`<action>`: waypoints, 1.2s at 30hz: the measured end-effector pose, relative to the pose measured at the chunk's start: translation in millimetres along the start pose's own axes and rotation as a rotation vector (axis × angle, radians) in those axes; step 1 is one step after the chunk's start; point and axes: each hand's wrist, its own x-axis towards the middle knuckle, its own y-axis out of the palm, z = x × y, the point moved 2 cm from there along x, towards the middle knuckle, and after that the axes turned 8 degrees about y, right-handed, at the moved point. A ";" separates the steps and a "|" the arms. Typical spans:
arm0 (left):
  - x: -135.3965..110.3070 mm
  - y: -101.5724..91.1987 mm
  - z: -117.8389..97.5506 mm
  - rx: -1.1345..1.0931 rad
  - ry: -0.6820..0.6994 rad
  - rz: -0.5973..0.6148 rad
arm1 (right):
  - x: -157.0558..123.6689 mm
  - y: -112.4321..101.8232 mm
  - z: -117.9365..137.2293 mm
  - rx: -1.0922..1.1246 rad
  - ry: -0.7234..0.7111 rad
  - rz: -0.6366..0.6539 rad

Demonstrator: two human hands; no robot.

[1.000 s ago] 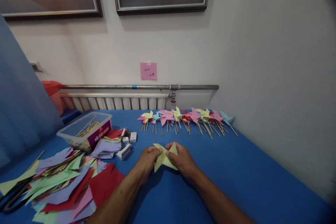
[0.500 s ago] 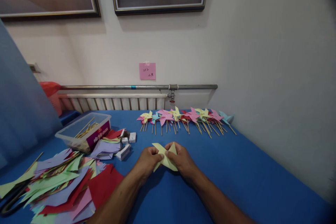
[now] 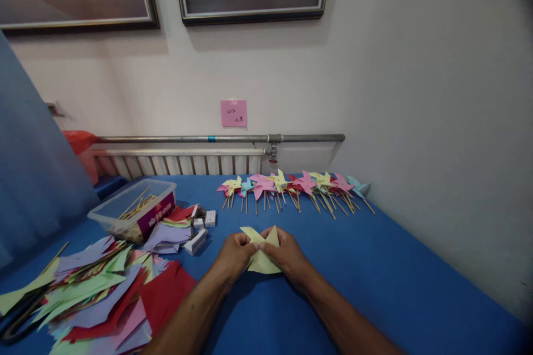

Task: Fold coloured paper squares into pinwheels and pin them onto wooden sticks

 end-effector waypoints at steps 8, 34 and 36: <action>-6.9 2.3 -8.8 -0.056 -0.009 -0.006 | 3.7 -1.6 -3.3 0.007 0.033 -0.009; -8.8 1.4 -12.4 -0.148 -0.024 -0.119 | -5.0 2.7 -0.4 0.218 0.072 0.098; -9.7 1.6 -13.3 -0.150 -0.029 -0.118 | -1.4 2.1 -4.3 0.168 0.066 0.063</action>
